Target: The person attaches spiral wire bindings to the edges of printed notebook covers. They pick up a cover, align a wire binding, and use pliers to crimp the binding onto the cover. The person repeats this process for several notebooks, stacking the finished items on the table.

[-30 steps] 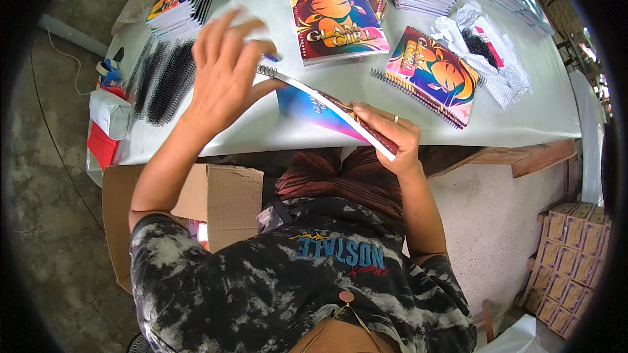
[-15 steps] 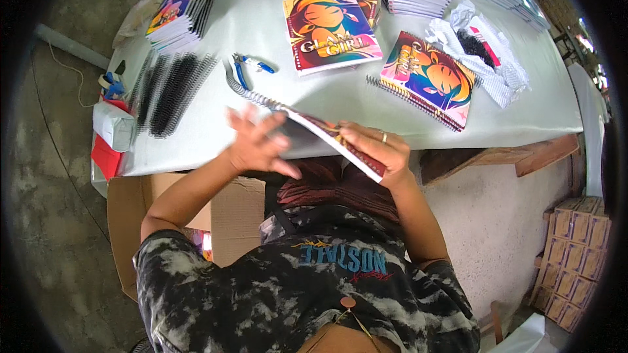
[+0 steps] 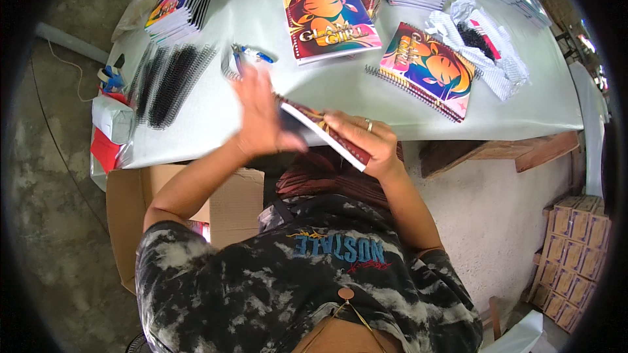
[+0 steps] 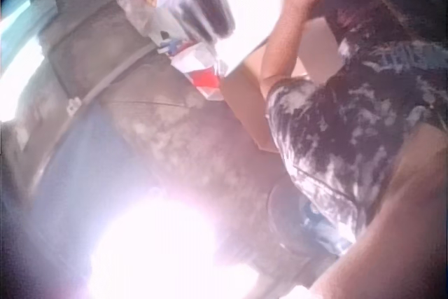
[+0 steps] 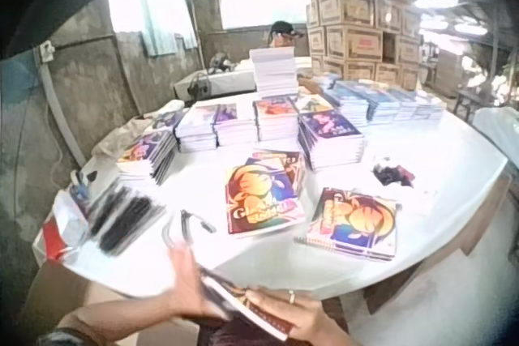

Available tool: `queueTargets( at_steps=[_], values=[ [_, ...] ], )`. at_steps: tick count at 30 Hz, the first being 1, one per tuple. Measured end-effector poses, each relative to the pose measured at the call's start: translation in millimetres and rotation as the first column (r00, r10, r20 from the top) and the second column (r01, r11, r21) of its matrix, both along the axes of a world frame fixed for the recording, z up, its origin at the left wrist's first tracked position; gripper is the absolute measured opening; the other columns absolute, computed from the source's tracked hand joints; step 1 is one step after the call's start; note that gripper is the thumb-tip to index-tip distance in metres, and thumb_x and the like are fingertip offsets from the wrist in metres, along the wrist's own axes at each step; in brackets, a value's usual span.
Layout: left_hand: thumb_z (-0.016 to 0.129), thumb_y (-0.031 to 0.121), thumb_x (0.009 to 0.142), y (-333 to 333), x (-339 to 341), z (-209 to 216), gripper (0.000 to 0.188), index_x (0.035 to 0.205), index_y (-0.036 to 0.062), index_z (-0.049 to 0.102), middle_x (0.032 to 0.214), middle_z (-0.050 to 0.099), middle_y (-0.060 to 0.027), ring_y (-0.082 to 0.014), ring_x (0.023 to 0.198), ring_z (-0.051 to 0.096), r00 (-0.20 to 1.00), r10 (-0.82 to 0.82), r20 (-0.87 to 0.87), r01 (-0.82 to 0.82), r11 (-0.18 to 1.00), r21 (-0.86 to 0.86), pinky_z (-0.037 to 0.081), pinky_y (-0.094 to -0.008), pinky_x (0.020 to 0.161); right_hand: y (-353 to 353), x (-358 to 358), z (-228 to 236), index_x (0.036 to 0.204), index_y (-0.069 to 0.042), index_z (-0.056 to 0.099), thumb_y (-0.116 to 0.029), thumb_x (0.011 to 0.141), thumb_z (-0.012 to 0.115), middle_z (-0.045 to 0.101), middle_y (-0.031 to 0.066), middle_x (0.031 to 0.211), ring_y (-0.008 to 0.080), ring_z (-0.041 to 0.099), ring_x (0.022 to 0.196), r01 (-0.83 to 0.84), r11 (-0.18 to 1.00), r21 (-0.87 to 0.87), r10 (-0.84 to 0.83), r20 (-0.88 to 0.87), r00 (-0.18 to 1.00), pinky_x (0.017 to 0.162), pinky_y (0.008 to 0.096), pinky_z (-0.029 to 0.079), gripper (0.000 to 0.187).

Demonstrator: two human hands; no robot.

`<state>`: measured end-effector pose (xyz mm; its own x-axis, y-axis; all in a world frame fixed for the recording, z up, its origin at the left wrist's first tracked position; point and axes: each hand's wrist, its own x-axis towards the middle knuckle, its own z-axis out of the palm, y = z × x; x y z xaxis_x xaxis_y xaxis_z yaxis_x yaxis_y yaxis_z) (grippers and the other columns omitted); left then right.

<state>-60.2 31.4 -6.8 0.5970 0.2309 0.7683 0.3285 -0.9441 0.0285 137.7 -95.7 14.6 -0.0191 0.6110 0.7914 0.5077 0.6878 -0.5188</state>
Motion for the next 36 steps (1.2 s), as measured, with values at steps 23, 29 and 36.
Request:
queueTargets(
  at_steps=[23,29,36],
  values=[
    [0.045,0.073,0.074,38,12,35,0.107,0.134,-0.0118,0.022,0.141,0.019,-0.0282,-0.0431,0.133,0.012,0.961,-0.062,0.269,-0.060,0.905,0.421,0.006,-0.0584,0.106,3,-1,-5,0.105,0.004,0.062,0.000,0.072,0.066,0.066,0.0175,0.095,0.0279,0.067,0.081,-0.025,0.997,0.068,0.024,0.017,1.000,0.070,0.0331,0.054,0.034],
    [0.046,0.081,0.065,-29,29,3,0.117,0.138,-0.0068,0.018,0.143,0.017,-0.0256,-0.0467,0.132,0.012,0.866,-0.451,-0.218,0.497,0.827,0.264,0.003,-0.0620,0.104,2,6,-7,0.111,0.002,0.060,0.005,0.071,0.062,0.066,0.0159,0.098,0.0273,0.067,0.081,0.094,0.995,0.018,-0.094,-0.012,0.996,0.069,0.0331,0.054,0.040],
    [0.050,0.078,0.066,-50,41,1,0.097,0.131,0.0073,0.040,0.116,0.048,-0.0141,-0.0354,0.107,0.042,0.967,-0.252,-0.027,0.249,0.965,-0.087,0.029,-0.0633,0.084,3,3,-4,0.110,-0.003,0.061,0.000,0.066,0.065,0.066,0.0130,0.096,0.0252,0.066,0.080,0.076,0.994,-0.076,-0.083,-0.097,0.992,0.070,0.0327,0.053,0.044]
  ],
)
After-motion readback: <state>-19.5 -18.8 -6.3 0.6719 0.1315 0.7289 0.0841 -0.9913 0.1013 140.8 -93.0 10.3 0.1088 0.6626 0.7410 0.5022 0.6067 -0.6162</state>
